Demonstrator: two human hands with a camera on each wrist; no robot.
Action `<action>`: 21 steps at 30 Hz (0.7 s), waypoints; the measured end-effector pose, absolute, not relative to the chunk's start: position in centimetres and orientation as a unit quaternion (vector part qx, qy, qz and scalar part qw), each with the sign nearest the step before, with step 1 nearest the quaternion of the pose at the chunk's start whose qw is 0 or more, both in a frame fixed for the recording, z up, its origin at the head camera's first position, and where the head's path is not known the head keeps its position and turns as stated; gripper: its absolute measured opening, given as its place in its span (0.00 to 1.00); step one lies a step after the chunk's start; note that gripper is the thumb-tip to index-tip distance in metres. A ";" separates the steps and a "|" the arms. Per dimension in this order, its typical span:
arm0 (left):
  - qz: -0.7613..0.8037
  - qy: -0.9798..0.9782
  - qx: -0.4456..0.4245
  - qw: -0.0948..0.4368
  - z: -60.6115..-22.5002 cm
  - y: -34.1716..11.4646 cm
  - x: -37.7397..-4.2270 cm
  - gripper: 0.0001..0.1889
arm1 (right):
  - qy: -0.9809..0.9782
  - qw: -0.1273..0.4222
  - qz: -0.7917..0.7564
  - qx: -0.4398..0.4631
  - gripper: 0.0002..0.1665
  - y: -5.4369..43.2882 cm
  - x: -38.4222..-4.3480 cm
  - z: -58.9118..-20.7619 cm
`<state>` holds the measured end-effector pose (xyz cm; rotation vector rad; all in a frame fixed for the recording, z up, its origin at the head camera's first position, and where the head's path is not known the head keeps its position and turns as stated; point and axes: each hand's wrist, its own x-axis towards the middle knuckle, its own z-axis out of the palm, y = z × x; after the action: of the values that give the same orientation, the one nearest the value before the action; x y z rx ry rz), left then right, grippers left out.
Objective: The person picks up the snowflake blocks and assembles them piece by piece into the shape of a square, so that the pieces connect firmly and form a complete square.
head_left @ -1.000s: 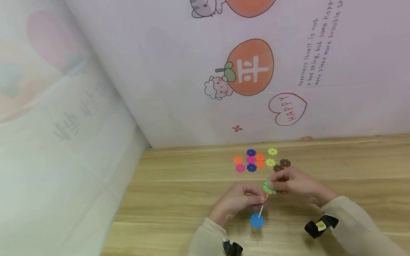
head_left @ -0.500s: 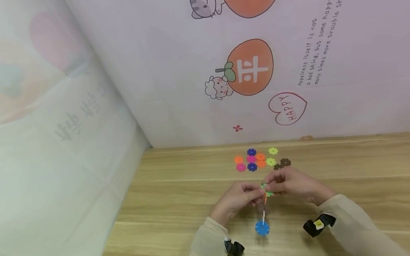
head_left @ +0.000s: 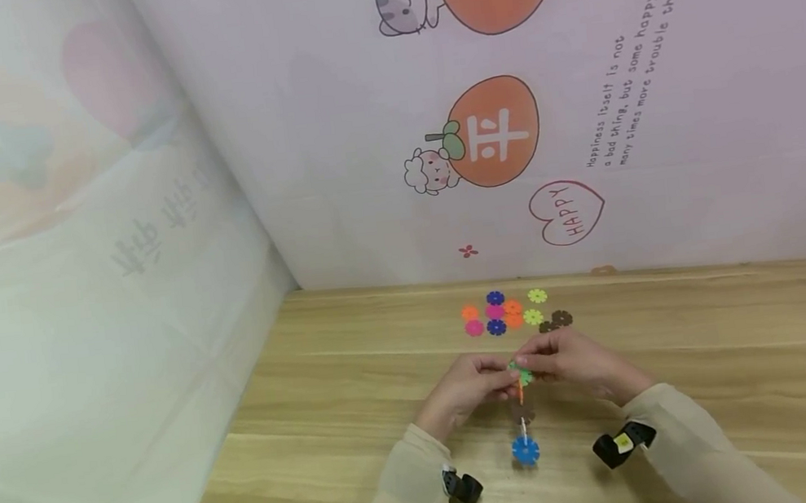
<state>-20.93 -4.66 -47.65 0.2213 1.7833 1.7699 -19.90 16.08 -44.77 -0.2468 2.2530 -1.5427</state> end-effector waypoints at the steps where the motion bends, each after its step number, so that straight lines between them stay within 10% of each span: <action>1: 0.669 0.674 0.083 0.303 -47.7 -4.7 -21.0 0.08 | 0.817 0.188 -0.539 -0.085 0.19 16.1 -20.0 -44.8; 10: 0.672 0.678 0.079 0.286 -47.6 -5.1 -21.1 0.09 | 0.935 0.022 -0.344 -0.084 0.16 17.7 -21.9 -46.1; 21: 0.676 0.679 0.069 0.278 -47.6 -5.4 -21.1 0.10 | 0.955 -0.040 -0.285 -0.066 0.17 19.7 -24.0 -48.0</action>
<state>-21.10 -5.45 -47.56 0.1862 1.8225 1.8129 -24.04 19.67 -48.02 -0.2129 3.0801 -0.9191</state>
